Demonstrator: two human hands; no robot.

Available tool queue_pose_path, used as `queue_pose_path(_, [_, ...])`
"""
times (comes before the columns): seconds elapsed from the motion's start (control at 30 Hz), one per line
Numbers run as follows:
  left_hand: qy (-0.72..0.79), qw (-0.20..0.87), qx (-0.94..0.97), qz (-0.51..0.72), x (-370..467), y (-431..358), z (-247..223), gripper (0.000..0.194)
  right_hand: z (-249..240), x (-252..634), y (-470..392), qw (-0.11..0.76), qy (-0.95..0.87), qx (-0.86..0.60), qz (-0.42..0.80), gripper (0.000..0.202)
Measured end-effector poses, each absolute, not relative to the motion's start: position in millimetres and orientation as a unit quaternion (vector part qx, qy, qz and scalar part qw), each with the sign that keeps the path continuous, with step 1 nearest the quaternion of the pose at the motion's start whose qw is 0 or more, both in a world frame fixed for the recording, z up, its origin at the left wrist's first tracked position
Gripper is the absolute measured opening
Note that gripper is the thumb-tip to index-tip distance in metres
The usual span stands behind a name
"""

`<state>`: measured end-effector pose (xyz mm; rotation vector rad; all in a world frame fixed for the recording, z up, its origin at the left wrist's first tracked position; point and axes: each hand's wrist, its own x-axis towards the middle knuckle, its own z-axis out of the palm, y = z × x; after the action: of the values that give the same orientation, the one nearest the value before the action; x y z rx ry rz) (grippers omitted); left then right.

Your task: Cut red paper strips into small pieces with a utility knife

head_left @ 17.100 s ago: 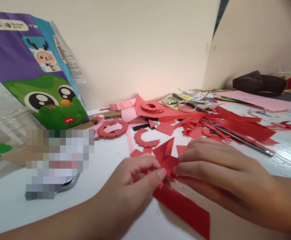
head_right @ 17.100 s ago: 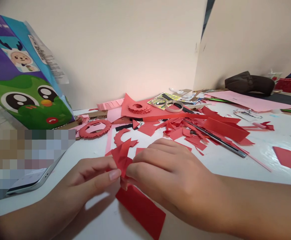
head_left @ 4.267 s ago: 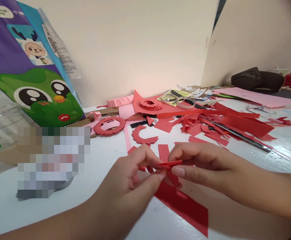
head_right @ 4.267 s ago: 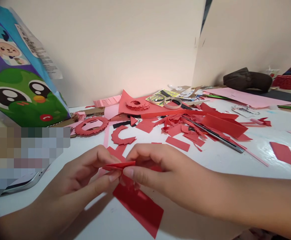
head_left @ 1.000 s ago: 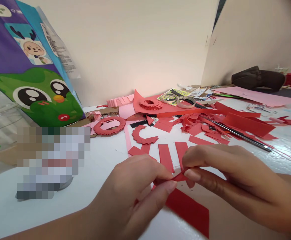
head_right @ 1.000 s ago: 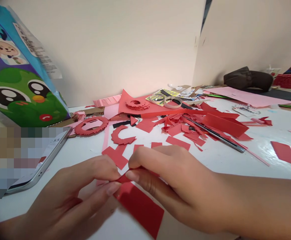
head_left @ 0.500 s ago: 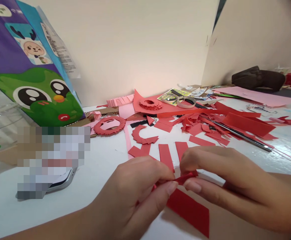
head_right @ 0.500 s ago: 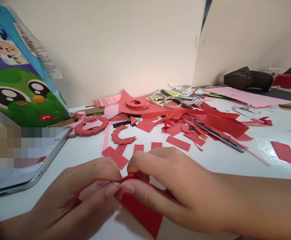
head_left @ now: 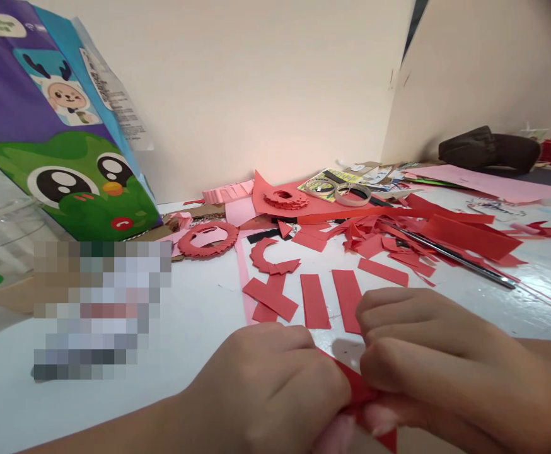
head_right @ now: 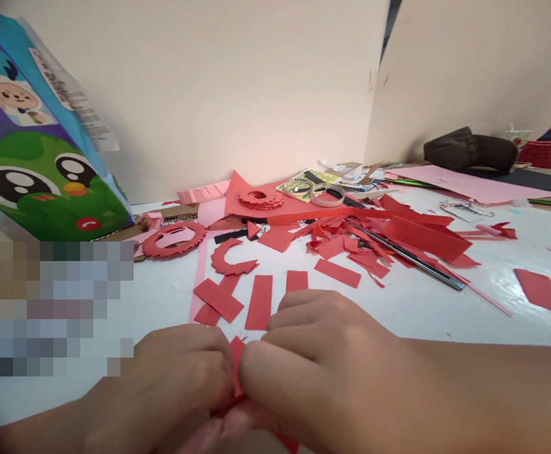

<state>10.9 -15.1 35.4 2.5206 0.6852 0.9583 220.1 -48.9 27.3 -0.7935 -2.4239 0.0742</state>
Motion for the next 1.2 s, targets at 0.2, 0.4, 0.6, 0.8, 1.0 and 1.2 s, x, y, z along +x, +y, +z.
queue_pose_path(0.2, [0.225,0.121,0.921,0.294,7,-15,29,0.025,38,218,-45,0.253,-0.927,-0.276,-0.004,0.047])
queue_pose_path(0.4, [0.211,0.112,0.937,0.253,3,-12,27,0.031,40,226,-36,0.259,-0.925,-0.268,-0.067,0.03])
queue_pose_path(0.6, [0.206,0.157,0.928,0.267,7,-7,27,0.029,40,226,-34,0.252,-0.927,-0.26,-0.096,0.034])
queue_pose_path(0.8, [0.223,0.218,0.907,0.282,8,-4,26,0.035,39,230,-25,0.255,-0.924,-0.272,-0.085,0.034])
queue_pose_path(1.0, [0.308,0.4,0.829,0.241,8,-6,28,0.042,40,234,-22,0.29,-0.917,-0.273,-0.035,0.025])
queue_pose_path(1.2, [0.391,0.504,0.693,0.338,11,-5,26,0.027,43,241,-11,0.306,-0.872,-0.381,0.02,0.015])
